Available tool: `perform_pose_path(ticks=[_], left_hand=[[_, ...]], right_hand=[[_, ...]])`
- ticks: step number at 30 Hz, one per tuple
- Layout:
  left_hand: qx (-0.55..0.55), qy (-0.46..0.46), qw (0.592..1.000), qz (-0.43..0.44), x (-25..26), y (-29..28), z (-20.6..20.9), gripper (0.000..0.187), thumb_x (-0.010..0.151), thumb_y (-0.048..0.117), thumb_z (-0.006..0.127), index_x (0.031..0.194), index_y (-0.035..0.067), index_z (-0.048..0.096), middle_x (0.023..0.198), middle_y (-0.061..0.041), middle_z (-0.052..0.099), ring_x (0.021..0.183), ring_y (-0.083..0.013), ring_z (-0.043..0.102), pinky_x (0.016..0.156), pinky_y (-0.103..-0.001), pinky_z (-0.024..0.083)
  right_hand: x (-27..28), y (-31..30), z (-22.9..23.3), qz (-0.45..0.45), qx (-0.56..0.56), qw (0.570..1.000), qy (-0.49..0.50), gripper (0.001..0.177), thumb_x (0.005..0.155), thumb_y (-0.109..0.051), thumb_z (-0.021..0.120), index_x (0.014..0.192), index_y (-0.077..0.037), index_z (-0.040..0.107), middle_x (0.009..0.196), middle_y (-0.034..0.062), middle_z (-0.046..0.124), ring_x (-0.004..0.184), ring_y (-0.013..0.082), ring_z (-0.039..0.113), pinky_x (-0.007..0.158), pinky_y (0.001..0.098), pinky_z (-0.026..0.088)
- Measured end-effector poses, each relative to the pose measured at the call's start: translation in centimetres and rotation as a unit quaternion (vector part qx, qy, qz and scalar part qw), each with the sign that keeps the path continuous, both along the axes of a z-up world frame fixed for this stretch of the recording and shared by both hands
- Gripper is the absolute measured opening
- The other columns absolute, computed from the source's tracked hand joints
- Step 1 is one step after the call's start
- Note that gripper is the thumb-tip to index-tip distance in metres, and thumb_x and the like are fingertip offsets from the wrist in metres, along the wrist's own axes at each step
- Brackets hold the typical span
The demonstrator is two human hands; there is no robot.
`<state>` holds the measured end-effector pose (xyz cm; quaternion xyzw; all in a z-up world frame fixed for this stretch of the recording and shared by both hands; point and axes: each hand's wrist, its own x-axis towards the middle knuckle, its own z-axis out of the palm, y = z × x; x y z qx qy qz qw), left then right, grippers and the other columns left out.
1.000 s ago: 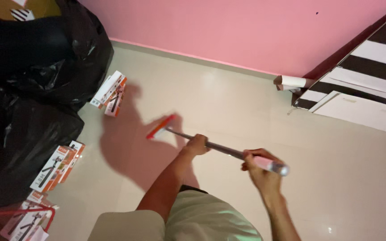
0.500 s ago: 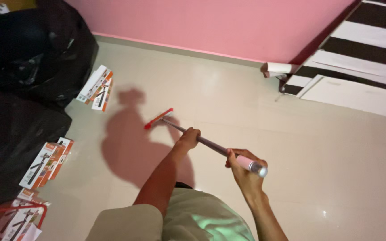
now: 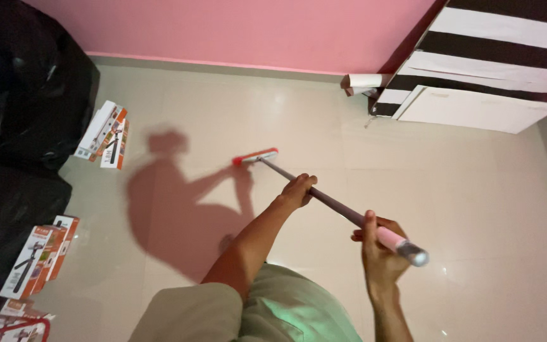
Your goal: The person cleans the floor by pushing a squeegee across the surface, moving around boxes and bags in the room.
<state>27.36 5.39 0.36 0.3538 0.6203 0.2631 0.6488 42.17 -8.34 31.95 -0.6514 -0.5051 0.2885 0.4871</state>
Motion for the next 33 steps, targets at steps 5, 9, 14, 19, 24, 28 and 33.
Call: perform_pose_path(ticks=[5,9,14,19,24,28,33], left_hand=[[0.328,0.204,0.895,-0.224,0.7,-0.6,-2.7,0.047,0.062,0.011,0.088,0.100,0.010,0.060,0.097,-0.011,0.061,0.092,-0.0318,0.063,0.079,-0.045,0.052],[0.299,0.186,0.898,-0.263,-0.4,-2.2,1.0,0.025,0.078,0.016,0.079,0.096,0.010,0.063,0.094,-0.008,0.066,0.091,-0.0273,0.069,0.081,-0.041,0.056],[0.360,0.241,0.865,-0.254,-5.3,-6.7,9.5,0.019,0.079,0.022,0.080,0.091,0.011,0.070,0.092,-0.011,0.069,0.092,-0.0305,0.066,0.077,-0.046,0.053],[0.193,0.251,0.935,-0.160,-13.7,-13.6,5.6,0.015,0.087,0.012,0.073,0.097,0.003,0.065,0.095,-0.017,0.071,0.088,-0.0323,0.070,0.079,-0.046,0.056],[0.113,0.330,0.936,-0.053,-19.5,-17.3,-3.5,0.019,0.082,-0.007,0.063,0.100,-0.001,0.064,0.096,-0.022,0.069,0.089,-0.0352,0.070,0.080,-0.047,0.058],[0.011,0.263,0.962,-0.075,-16.2,-14.9,0.0,0.034,0.090,-0.005,0.055,0.120,0.008,0.064,0.103,-0.021,0.071,0.095,-0.0363,0.073,0.083,-0.048,0.059],[0.117,0.320,0.933,-0.112,-13.6,-13.5,8.8,0.038,0.089,0.003,0.061,0.126,0.013,0.063,0.113,-0.024,0.066,0.106,-0.0415,0.067,0.092,-0.050,0.054]], right_hand=[[-0.6,-0.7,-1.5,0.000,-0.012,0.998,-0.068,0.026,0.098,-0.020,0.071,0.089,0.004,0.072,0.067,0.0122,0.073,0.059,0.0159,0.073,0.054,0.0277,0.057],[0.0,-1.4,0.8,0.006,-0.019,0.996,-0.082,0.025,0.096,-0.018,0.072,0.085,0.004,0.071,0.064,0.0119,0.071,0.056,0.0155,0.073,0.052,0.0276,0.058],[2.8,-0.8,3.6,0.043,-0.031,0.996,-0.073,0.025,0.095,-0.019,0.076,0.086,0.004,0.073,0.065,0.0109,0.072,0.054,0.0151,0.071,0.053,0.0278,0.059],[1.1,1.8,-1.3,0.232,-0.164,0.958,0.026,0.019,0.086,-0.018,0.080,0.095,-0.001,0.082,0.068,0.0078,0.074,0.058,0.0116,0.066,0.053,0.0268,0.056],[-5.8,1.9,-7.8,0.347,-0.233,0.905,0.077,0.021,0.085,-0.016,0.082,0.101,-0.002,0.080,0.079,0.0057,0.076,0.065,0.0092,0.068,0.059,0.0256,0.059],[-4.1,3.7,-4.8,0.365,-0.186,0.908,0.086,0.019,0.086,-0.015,0.080,0.098,0.000,0.079,0.079,0.0050,0.077,0.066,0.0092,0.069,0.059,0.0251,0.060],[-1.9,4.7,2.2,0.373,-0.114,0.920,-0.027,0.018,0.086,-0.016,0.080,0.095,-0.001,0.080,0.070,0.0068,0.074,0.058,0.0109,0.066,0.052,0.0248,0.056]])
